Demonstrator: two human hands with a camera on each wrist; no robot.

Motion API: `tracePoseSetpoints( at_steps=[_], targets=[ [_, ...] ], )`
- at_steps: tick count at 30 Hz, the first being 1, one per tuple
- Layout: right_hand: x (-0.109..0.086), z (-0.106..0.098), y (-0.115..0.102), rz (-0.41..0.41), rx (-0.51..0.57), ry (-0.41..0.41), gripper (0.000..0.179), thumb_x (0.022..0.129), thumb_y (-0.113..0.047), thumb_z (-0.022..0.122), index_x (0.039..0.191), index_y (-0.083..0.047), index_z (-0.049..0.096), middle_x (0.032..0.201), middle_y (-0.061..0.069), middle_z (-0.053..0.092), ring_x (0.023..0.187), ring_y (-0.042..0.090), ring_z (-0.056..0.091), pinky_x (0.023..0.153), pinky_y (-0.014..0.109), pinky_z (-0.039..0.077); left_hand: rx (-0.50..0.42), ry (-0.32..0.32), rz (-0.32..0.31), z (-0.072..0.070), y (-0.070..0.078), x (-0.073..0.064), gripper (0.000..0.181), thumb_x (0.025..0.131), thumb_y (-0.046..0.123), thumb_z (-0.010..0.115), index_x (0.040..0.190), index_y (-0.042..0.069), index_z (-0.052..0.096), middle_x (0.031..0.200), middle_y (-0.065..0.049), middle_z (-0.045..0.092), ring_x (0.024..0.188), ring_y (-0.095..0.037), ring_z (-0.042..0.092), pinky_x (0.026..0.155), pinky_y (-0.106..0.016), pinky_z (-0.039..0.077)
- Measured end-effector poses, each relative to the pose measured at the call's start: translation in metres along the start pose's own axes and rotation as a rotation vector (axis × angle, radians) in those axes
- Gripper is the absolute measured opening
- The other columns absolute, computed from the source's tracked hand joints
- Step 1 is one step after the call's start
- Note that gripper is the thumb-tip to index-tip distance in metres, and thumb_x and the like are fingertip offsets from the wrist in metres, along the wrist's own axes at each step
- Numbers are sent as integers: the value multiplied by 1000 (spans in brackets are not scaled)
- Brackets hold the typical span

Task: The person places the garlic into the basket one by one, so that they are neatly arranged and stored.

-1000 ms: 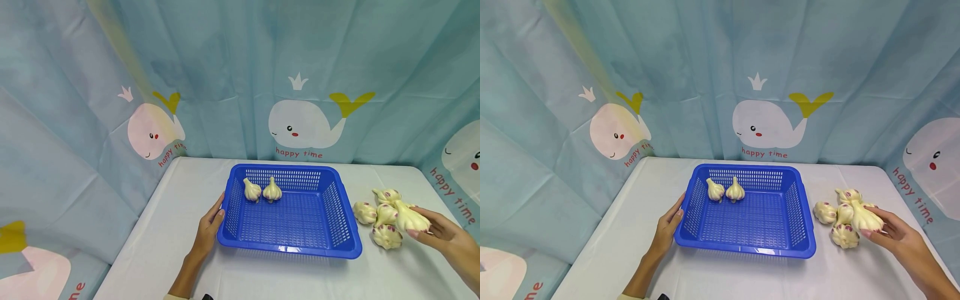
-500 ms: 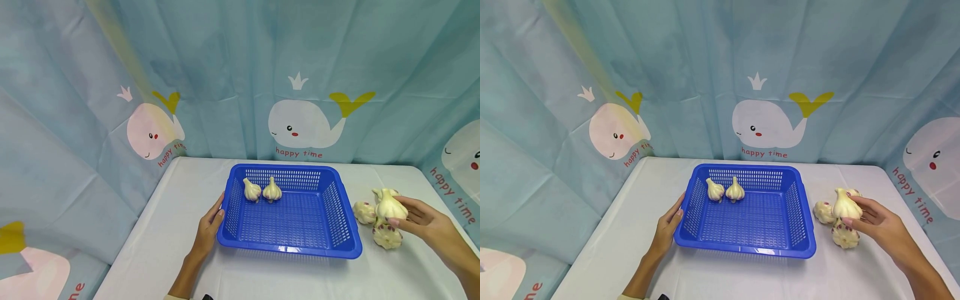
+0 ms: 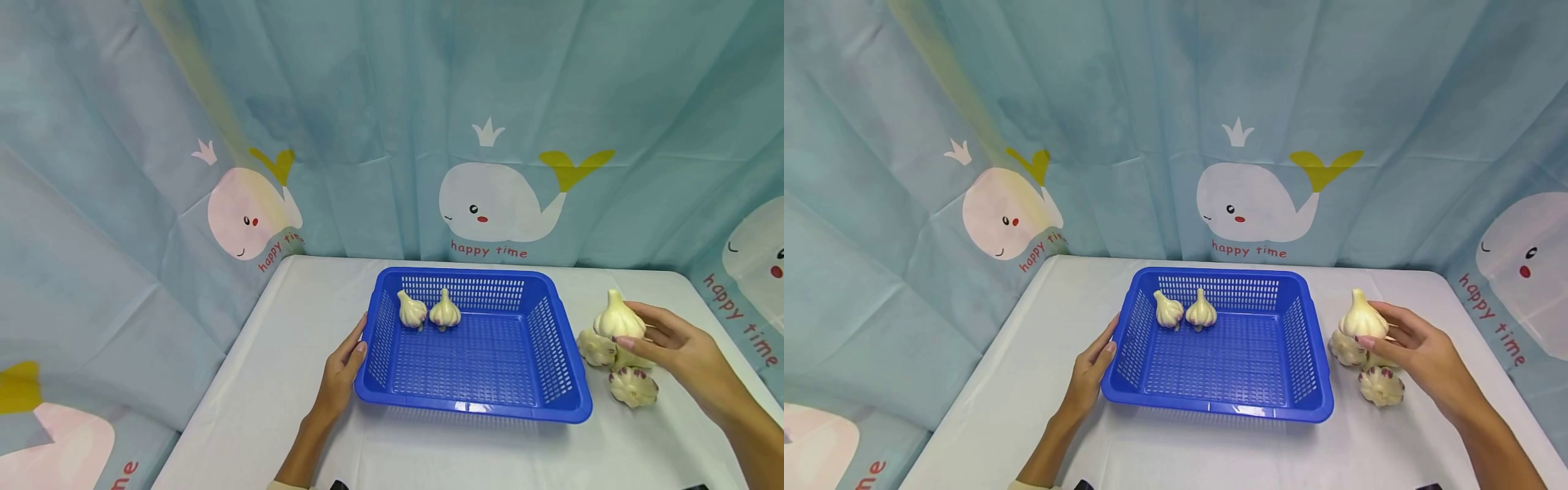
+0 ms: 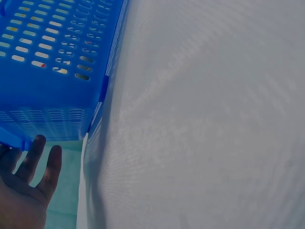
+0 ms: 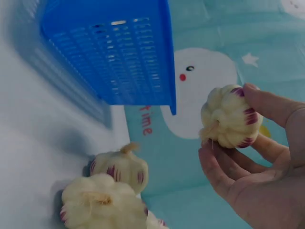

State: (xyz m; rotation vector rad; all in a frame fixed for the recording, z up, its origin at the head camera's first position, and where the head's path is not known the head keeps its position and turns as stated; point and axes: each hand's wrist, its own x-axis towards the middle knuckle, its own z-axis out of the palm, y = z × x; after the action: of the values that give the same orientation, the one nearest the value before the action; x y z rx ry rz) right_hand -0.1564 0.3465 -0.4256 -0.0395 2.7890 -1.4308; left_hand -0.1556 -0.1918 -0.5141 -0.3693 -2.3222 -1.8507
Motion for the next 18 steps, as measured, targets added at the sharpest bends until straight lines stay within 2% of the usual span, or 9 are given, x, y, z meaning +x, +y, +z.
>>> tracePoseSetpoints(
  at_steps=[4, 8, 10, 12, 15, 18],
  targets=[
    [5, 1, -9, -27, 10, -2, 69, 105, -33, 69, 166, -29, 38, 173, 9, 32, 117, -23, 47, 79, 2, 49, -10, -4, 1, 0, 1, 0, 52, 115, 26, 43, 167, 21, 36, 172, 1, 34, 160, -20, 29, 123, -15, 27],
    [8, 3, -17, -68, 14, -1, 68, 105, -29, 70, 166, -28, 39, 169, 2, 38, 119, -22, 47, 82, 1, 49, -4, -4, -4, 0, 2, 0, 52, 115, 26, 43, 167, 21, 35, 172, 2, 34, 160, -19, 29, 123, -15, 27],
    [10, 3, -21, -72, 5, -5, 69, 105, -29, 70, 166, -28, 38, 170, 3, 37, 136, -9, 50, 83, 0, 48, -2, -2, -9, 0, 2, 0, 52, 115, 26, 44, 167, 21, 36, 172, 2, 35, 160, -19, 29, 123, -15, 27],
    [13, 4, -25, -69, -5, -10, 70, 105, -31, 69, 167, -28, 36, 172, 9, 34, 151, 13, 46, 84, 0, 47, -3, 2, -13, 0, 2, 0, 52, 115, 26, 44, 166, 21, 37, 172, 2, 35, 160, -18, 30, 123, -15, 27],
    [20, 7, -32, -70, -5, -17, 72, 105, -32, 68, 168, -26, 34, 172, 19, 30, 155, 47, 34, 84, -1, 47, -3, 6, -14, 0, 2, 0, 52, 115, 26, 44, 166, 21, 37, 171, 2, 36, 160, -18, 30, 123, -15, 27],
    [26, 10, -39, -98, 13, -2, 72, 105, -29, 69, 168, -22, 33, 169, 23, 32, 153, 49, 35, 85, -1, 48, -2, 7, -10, 0, 2, 0, 52, 115, 26, 44, 166, 20, 37, 171, 2, 36, 159, -18, 30, 123, -16, 27]
  ],
)
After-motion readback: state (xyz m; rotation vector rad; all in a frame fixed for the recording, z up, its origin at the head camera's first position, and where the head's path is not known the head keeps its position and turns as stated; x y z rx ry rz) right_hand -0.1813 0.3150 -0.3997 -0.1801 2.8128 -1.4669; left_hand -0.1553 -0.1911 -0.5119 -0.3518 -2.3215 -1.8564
